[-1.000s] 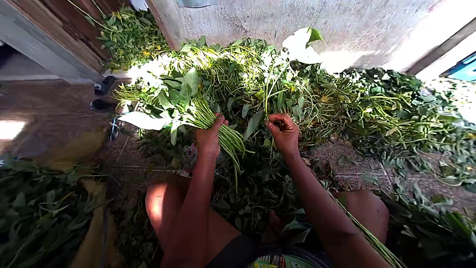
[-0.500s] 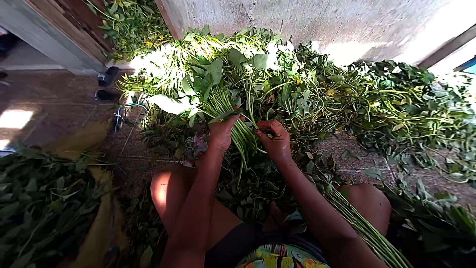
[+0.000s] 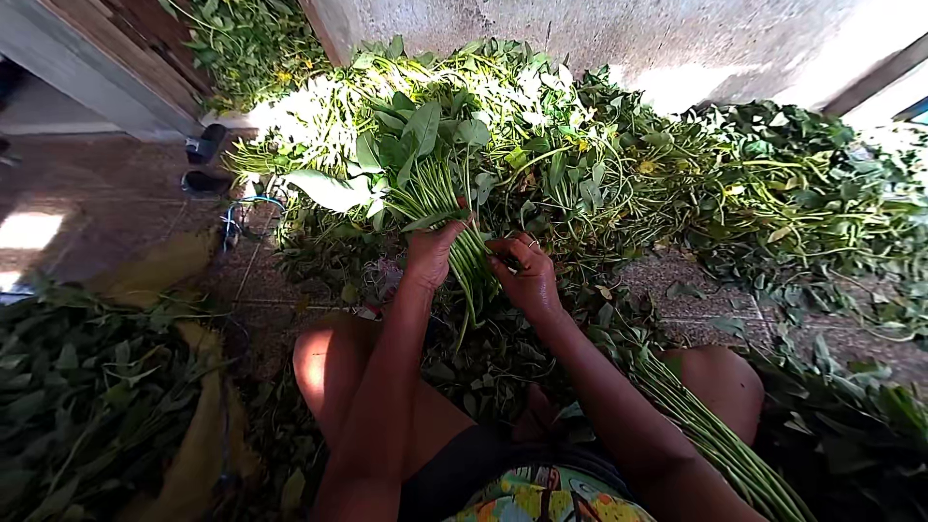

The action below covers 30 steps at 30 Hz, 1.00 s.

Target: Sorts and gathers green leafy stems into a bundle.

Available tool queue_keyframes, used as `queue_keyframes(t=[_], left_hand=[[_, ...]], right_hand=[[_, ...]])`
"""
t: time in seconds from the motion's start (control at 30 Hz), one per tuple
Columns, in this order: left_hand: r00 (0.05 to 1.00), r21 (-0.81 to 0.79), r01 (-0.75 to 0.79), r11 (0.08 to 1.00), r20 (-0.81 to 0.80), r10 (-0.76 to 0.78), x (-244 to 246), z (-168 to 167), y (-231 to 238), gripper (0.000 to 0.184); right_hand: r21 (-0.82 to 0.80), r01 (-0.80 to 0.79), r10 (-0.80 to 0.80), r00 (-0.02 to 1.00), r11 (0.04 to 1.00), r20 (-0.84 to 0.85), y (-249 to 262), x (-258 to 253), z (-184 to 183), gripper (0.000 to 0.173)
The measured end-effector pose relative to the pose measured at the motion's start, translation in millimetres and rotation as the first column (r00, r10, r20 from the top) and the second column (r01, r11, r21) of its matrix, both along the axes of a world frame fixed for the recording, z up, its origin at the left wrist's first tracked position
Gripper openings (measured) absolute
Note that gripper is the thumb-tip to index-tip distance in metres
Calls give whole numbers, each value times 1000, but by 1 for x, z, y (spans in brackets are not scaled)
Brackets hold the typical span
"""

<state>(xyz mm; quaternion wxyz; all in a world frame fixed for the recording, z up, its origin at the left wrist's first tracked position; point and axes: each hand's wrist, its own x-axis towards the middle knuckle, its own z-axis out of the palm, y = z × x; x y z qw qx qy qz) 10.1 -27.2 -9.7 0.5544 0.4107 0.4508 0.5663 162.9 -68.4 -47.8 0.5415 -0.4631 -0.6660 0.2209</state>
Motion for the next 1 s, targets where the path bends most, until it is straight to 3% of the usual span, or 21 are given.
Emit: queue_keyframes(t=[0.13,0.23,0.4,0.47,0.63,0.77,0.8,0.9,1.0], left_hand=[[996,27,71,997,50,-72,-2,-1,-1,24],[982,146,162,976,71,-174,-4,-6,1,17],[963,213,244,946,-170,-210,-3,1,-12,16],[963,221,229,948,-192,-188,0,6,-16,18],[974,294,192,936,-176,-144,3,-4,-12,28],[982,209,142,967,-149,-113,1,-4,-14,32],[983,163,127,978,-149,-103,1,-4,-15,34],[984,-15,89,996,-150,-91,6,7,-16,34],[995,-122,76,990,-59,-83,11,11,-16,36]], right_hand=[[-24,-1,0,999,1000,-40,-2,-3,-6,21],[-113,-26,16,996,993,-93,-3,-3,-9,48],[-161,-77,62,993,984,-96,0,-6,4,83],[-163,-111,88,986,980,-138,3,-9,13,87],[-92,-190,128,881,977,-456,7,-25,20,68],[-112,-213,143,885,970,-444,7,-33,20,85],[-125,-200,124,885,972,-450,7,-34,20,79],[-195,-49,-52,876,980,-480,11,-39,26,26],[-211,81,-160,906,974,-391,17,-41,27,20]])
